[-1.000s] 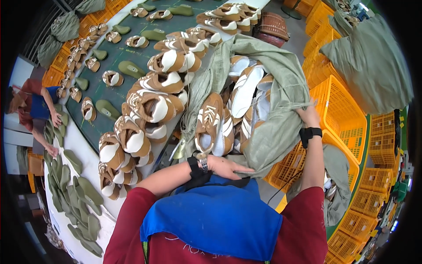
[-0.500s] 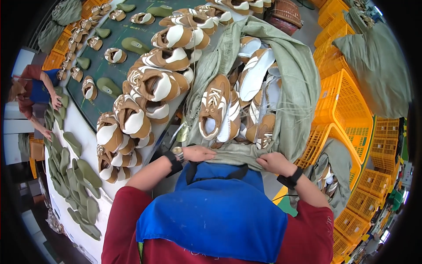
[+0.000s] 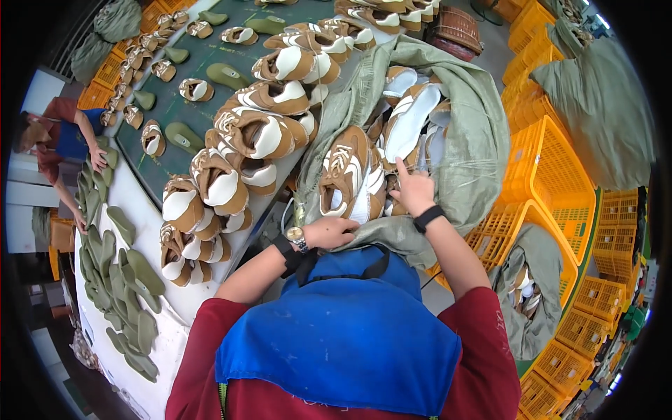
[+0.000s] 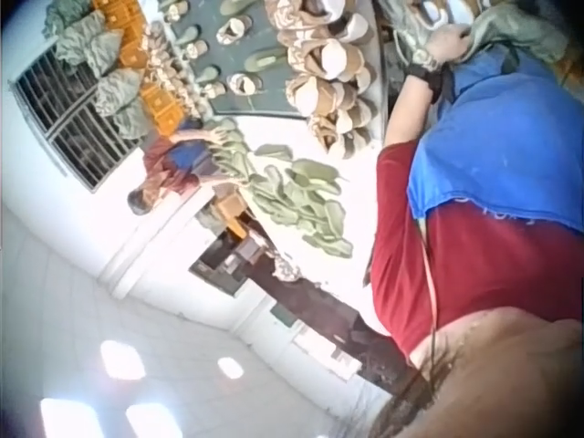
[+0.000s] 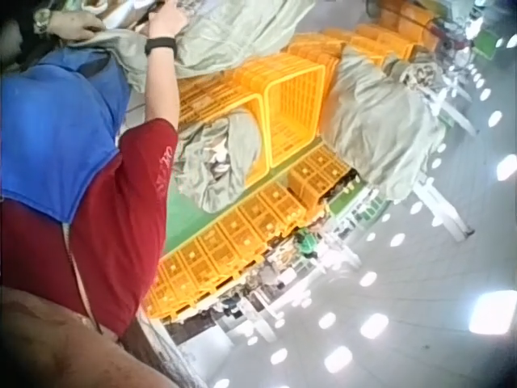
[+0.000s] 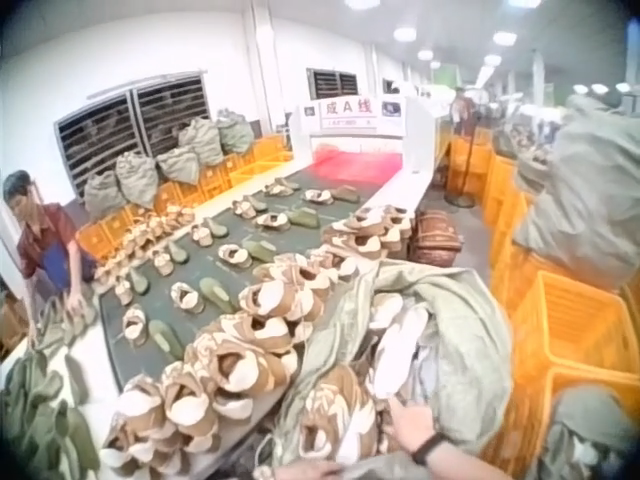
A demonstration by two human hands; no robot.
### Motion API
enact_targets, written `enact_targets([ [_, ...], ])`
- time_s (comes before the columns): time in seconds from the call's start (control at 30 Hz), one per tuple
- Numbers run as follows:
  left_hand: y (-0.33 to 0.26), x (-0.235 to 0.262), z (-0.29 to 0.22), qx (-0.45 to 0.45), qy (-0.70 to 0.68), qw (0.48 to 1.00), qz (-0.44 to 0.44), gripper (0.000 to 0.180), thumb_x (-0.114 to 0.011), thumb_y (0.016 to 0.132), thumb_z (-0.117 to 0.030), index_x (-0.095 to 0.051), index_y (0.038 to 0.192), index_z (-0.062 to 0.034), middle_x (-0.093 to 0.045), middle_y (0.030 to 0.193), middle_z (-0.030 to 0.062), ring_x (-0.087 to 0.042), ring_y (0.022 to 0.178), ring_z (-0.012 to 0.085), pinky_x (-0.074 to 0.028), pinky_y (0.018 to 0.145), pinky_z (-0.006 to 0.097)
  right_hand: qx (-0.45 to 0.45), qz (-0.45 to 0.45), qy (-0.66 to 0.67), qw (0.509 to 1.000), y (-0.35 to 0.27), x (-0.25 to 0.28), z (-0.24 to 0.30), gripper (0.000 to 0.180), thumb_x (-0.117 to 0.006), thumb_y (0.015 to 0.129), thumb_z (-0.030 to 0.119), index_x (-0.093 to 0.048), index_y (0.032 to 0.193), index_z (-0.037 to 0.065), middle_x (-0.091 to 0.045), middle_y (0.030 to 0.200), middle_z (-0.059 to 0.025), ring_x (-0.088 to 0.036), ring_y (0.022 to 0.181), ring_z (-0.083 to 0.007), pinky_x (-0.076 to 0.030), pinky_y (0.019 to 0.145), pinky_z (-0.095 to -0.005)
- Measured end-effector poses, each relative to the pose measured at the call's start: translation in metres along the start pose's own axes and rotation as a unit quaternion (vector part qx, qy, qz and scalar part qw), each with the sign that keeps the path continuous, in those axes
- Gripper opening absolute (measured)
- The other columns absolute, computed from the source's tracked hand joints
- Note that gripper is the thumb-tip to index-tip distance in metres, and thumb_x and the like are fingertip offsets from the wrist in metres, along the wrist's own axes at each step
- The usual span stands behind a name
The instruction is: The recorder is sorting and assembling shoe components on a production line, specifically handling green lasts and brown shoe uppers.
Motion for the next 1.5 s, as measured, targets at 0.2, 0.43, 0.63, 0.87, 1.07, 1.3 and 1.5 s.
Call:
enact_targets([
  [0.2,-0.008,0.019,-0.024,-0.019,-0.018,0.99,-0.135,0.037,-0.058,0.082,-0.018,-0.053,0.115,-0.0036,-0.063,0.096,0.015,-0.061,0.086,0.0303,-0.047,0.078,0.035,-0.099,0.008,0.232,0.968,0.018,-0.006,-0.028,0.081,-0.066,0.069,0.026,-0.024,0.138,0.016,-0.063,0.084,-0.0181,-0.063,0.069,-0.0292,-0.05,0.062,-0.0377],
  [0.43,-0.006,0.044,-0.061,-0.047,-0.214,0.958,-0.186,0.085,-0.069,0.077,-0.021,-0.014,0.142,-0.0126,-0.031,0.138,0.0201,-0.037,0.125,0.0293,-0.035,0.1,0.039,-0.172,-0.015,0.9,0.4,-0.026,0.054,-0.026,0.08,-0.055,0.08,-0.002,-0.006,0.141,0.013,-0.053,0.111,-0.0173,-0.059,0.091,-0.0215,-0.051,0.075,-0.0344],
  [0.63,-0.008,0.06,-0.067,-0.075,-0.443,0.879,-0.161,0.096,-0.073,0.074,-0.021,-0.006,0.141,-0.0051,-0.032,0.136,0.0172,-0.037,0.123,0.0221,-0.03,0.102,0.034,-0.1,-0.021,0.913,0.396,-0.041,0.067,0.003,0.087,-0.057,0.08,-0.002,0.001,0.142,0.017,-0.044,0.124,-0.0207,-0.051,0.108,-0.0232,-0.046,0.086,-0.037],
  [0.87,-0.023,0.062,-0.055,-0.043,-0.407,0.876,-0.255,0.092,-0.075,0.07,-0.016,-0.014,0.138,-0.0024,-0.038,0.131,0.0136,-0.04,0.119,0.0197,-0.035,0.098,0.033,-0.173,-0.167,0.633,0.736,-0.028,0.09,-0.013,0.077,-0.067,0.075,0.012,-0.024,0.138,0.01,-0.046,0.116,-0.0172,-0.055,0.093,-0.0215,-0.049,0.073,-0.031],
  [1.07,-0.044,0.063,-0.056,-0.017,-0.249,0.915,-0.318,0.085,-0.074,0.07,-0.011,-0.019,0.134,-0.0084,-0.043,0.12,0.0126,-0.046,0.109,0.018,-0.041,0.091,0.032,0.032,-0.157,0.451,0.878,-0.029,0.107,0.039,0.075,-0.074,0.066,0.027,-0.039,0.13,0.013,-0.043,0.12,-0.0143,-0.055,0.099,-0.031,-0.049,0.075,-0.0389],
  [1.3,-0.125,0.067,-0.044,0.0,-0.521,0.759,-0.39,0.057,-0.052,0.077,-0.013,-0.027,0.128,-0.0083,-0.041,0.119,0.0081,-0.043,0.11,0.0169,-0.037,0.092,0.03,-0.03,-0.271,0.279,0.921,-0.007,0.065,-0.071,0.039,-0.064,0.074,0.013,-0.056,0.111,0.004,-0.055,0.112,-0.0202,-0.047,0.111,-0.0352,-0.037,0.095,-0.041],
  [1.5,-0.145,0.063,-0.046,-0.002,-0.523,0.723,-0.452,0.06,-0.053,0.077,-0.02,-0.026,0.129,-0.0083,-0.039,0.124,0.0081,-0.041,0.113,0.0176,-0.033,0.096,0.032,-0.307,-0.419,0.042,0.853,-0.025,0.079,-0.209,0.052,-0.061,0.077,0.016,-0.045,0.124,0.0,-0.049,0.12,-0.0253,-0.046,0.111,-0.0387,-0.037,0.093,-0.0422],
])
Point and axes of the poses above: each hand's wrist, its own y-axis towards the middle knuckle, its own x-axis out of the back of the hand, z = x × y, the point moved 3 cm from there along y, towards the middle knuckle
